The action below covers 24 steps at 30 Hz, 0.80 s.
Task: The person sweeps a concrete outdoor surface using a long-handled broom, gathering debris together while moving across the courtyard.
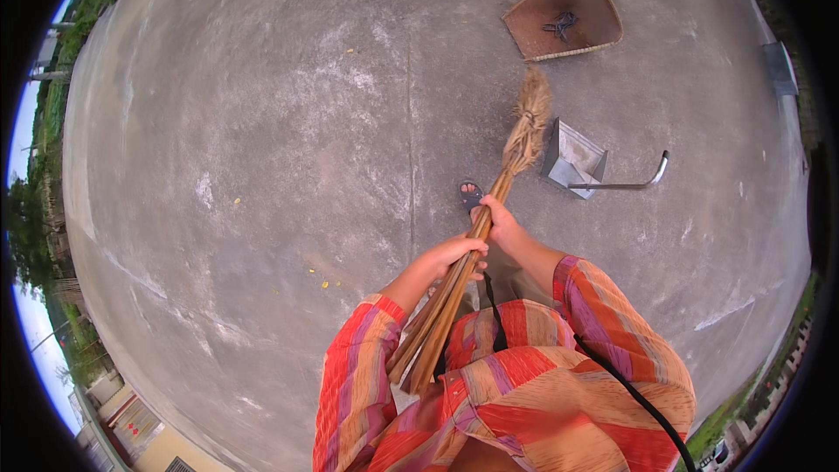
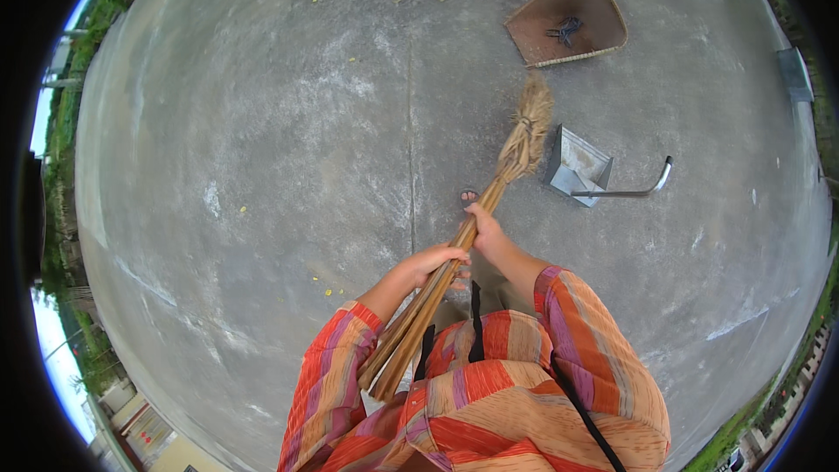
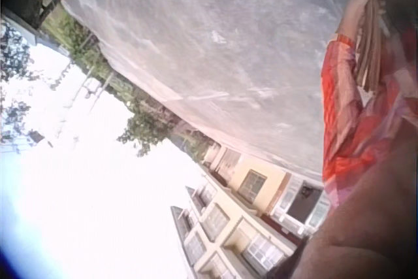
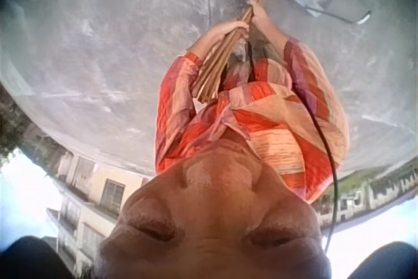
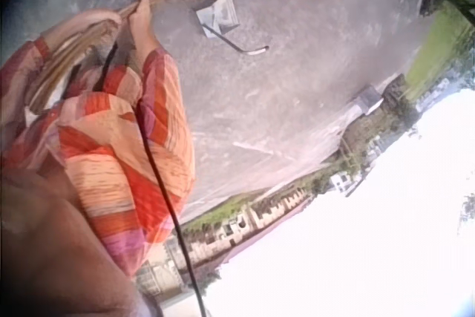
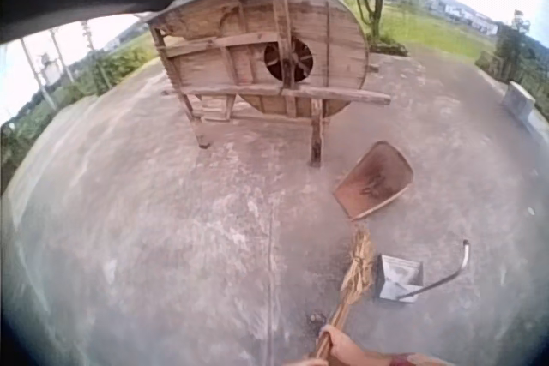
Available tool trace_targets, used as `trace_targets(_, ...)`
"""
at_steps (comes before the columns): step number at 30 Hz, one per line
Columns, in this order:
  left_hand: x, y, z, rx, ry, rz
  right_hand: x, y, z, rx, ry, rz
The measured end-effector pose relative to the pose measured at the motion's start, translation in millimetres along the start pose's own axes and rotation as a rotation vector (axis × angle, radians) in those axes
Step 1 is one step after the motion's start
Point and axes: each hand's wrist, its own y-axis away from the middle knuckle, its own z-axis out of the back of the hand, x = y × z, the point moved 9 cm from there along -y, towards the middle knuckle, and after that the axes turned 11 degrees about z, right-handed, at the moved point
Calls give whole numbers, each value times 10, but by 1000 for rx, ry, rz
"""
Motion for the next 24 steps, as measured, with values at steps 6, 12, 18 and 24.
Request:
trace_targets(6, -1061, 12, -109, 115, 153, 24, 856, -449, -397, -181, 4, -162)
trace_targets(12, -573, 749, 532, 105, 521, -153, -349, -939, -906, -153, 263, -32)
trace_targets(18, 348, 1701, 675, -114, 923, -299, -1869, -48, -2015, 173, 470, -291)
trace_targets(24, 507, 2653, 1011, -398, 682, -343, -2331, 620, -2996, 291, 394, -362)
